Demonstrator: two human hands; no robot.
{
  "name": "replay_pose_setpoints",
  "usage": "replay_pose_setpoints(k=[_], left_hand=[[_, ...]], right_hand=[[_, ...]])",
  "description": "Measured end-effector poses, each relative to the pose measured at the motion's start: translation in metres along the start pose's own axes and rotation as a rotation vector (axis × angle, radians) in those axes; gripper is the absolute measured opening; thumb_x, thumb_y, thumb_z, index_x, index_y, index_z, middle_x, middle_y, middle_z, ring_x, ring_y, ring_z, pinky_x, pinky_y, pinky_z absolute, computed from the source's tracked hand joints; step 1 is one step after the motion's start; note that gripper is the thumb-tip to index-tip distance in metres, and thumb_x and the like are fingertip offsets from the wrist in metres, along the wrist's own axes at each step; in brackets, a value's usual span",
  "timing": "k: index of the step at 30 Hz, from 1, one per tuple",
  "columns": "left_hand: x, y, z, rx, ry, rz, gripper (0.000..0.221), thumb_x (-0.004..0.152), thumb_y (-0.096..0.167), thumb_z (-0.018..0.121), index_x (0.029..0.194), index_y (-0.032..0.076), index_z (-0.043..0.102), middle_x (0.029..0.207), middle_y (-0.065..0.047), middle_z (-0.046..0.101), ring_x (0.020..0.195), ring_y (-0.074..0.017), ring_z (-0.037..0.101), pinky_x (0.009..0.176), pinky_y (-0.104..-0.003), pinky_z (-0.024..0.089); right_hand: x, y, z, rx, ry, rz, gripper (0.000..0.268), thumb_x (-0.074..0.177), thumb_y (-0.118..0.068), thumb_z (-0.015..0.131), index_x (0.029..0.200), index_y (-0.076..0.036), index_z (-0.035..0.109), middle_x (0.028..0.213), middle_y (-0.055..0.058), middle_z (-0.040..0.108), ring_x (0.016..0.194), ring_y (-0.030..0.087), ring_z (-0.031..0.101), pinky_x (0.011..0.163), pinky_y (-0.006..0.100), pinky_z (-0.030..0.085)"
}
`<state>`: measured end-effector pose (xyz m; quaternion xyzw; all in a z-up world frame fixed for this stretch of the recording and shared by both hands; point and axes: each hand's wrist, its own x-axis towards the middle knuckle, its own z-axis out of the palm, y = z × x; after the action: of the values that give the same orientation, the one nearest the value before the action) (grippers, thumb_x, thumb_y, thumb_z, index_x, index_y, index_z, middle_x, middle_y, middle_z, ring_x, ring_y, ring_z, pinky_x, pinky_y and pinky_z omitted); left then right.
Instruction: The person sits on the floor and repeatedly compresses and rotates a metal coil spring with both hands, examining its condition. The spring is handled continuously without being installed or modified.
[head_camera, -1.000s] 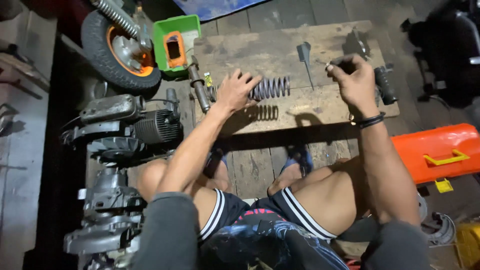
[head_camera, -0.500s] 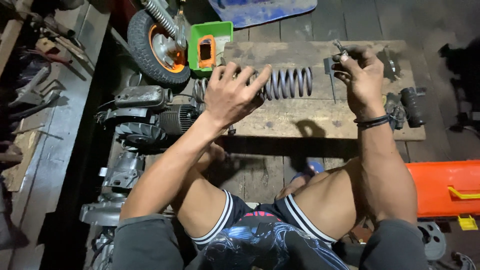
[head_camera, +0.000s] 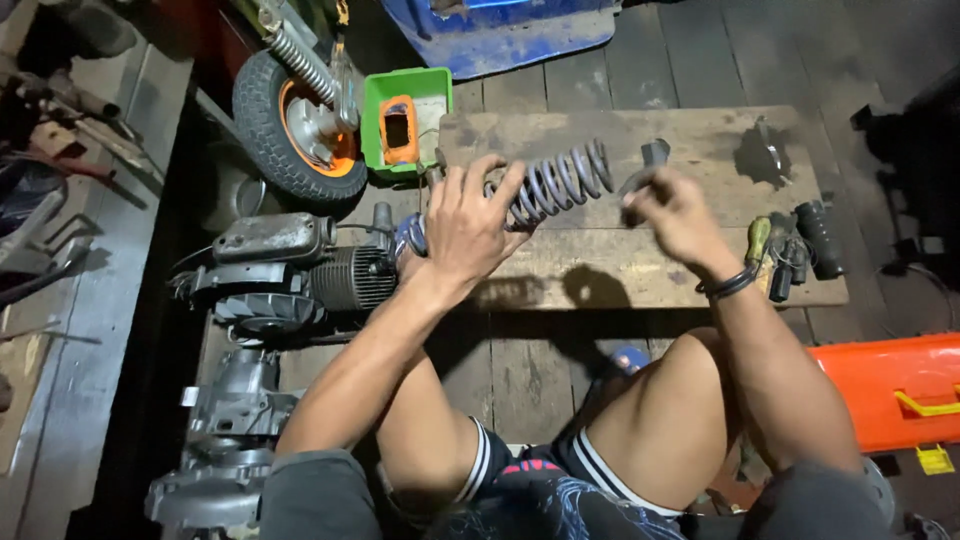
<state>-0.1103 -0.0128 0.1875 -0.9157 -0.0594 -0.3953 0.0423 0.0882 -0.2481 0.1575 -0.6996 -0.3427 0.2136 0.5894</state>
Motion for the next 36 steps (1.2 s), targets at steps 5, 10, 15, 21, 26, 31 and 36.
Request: replay_pose_setpoints(k=[5, 10, 15, 21, 26, 31, 36], left_hand=[[-0.019, -0.011, 0.020, -0.219, -0.075, -0.127, 0.075, 0.073, 0.050, 0.085, 0.131, 0.011, 0.057, 0.108, -0.011, 0.063, 0.089, -0.0318, 0.062, 0.077, -0.041, 0.053], [-0.023, -0.005, 0.009, -0.510, -0.157, -0.349, 0.073, 0.079, 0.048, 0.083, 0.130, 0.004, 0.056, 0.105, -0.019, 0.065, 0.089, -0.0399, 0.064, 0.080, -0.048, 0.054], [-0.021, 0.008, 0.007, -0.718, -0.335, -0.640, 0.073, 0.077, 0.053, 0.081, 0.126, 0.006, 0.053, 0.114, -0.023, 0.066, 0.102, -0.0491, 0.066, 0.087, -0.058, 0.052], [-0.009, 0.017, 0.015, -0.722, -0.403, -0.676, 0.075, 0.073, 0.050, 0.083, 0.127, 0.009, 0.053, 0.117, -0.021, 0.066, 0.108, -0.0466, 0.067, 0.091, -0.056, 0.054], [0.001, 0.029, 0.008, -0.756, -0.525, -0.720, 0.075, 0.072, 0.050, 0.083, 0.129, 0.011, 0.053, 0.117, -0.022, 0.067, 0.112, -0.0469, 0.066, 0.093, -0.057, 0.053], [0.014, 0.031, 0.007, -0.826, -0.623, -0.810, 0.079, 0.068, 0.055, 0.084, 0.132, 0.019, 0.053, 0.119, -0.018, 0.071, 0.114, -0.0443, 0.067, 0.097, -0.055, 0.054], [0.018, 0.034, 0.005, -0.941, -0.654, -0.834, 0.073, 0.066, 0.051, 0.087, 0.126, 0.019, 0.060, 0.116, -0.020, 0.073, 0.115, -0.0454, 0.066, 0.098, -0.053, 0.054]], right_hand=[[-0.001, -0.024, 0.042, 0.102, -0.216, -0.008, 0.019, 0.097, 0.001, 0.068, 0.114, 0.007, 0.064, 0.078, 0.019, 0.065, 0.076, 0.027, 0.069, 0.077, 0.047, 0.057], [0.012, -0.004, 0.058, 0.223, -0.242, -0.014, 0.021, 0.102, -0.003, 0.063, 0.121, 0.006, 0.059, 0.085, 0.019, 0.065, 0.082, 0.028, 0.069, 0.084, 0.048, 0.055], [0.014, 0.003, 0.065, 0.304, -0.223, -0.011, 0.023, 0.100, -0.005, 0.067, 0.119, 0.007, 0.060, 0.082, 0.015, 0.066, 0.075, 0.024, 0.069, 0.075, 0.041, 0.059], [0.018, 0.005, 0.062, 0.286, -0.146, -0.027, 0.019, 0.100, -0.002, 0.068, 0.117, 0.005, 0.062, 0.078, 0.014, 0.062, 0.069, 0.021, 0.067, 0.070, 0.037, 0.059], [0.024, -0.006, 0.044, 0.131, -0.117, -0.090, 0.015, 0.099, -0.002, 0.072, 0.111, 0.006, 0.068, 0.078, 0.017, 0.066, 0.071, 0.020, 0.064, 0.067, 0.035, 0.055], [0.023, 0.004, 0.032, 0.077, -0.110, -0.081, 0.012, 0.100, -0.003, 0.072, 0.111, 0.003, 0.072, 0.080, 0.014, 0.070, 0.076, 0.014, 0.062, 0.067, 0.032, 0.051], [0.019, 0.001, 0.029, 0.049, -0.148, -0.097, 0.007, 0.099, -0.002, 0.074, 0.103, 0.003, 0.074, 0.077, 0.014, 0.070, 0.078, 0.015, 0.062, 0.069, 0.034, 0.052]])
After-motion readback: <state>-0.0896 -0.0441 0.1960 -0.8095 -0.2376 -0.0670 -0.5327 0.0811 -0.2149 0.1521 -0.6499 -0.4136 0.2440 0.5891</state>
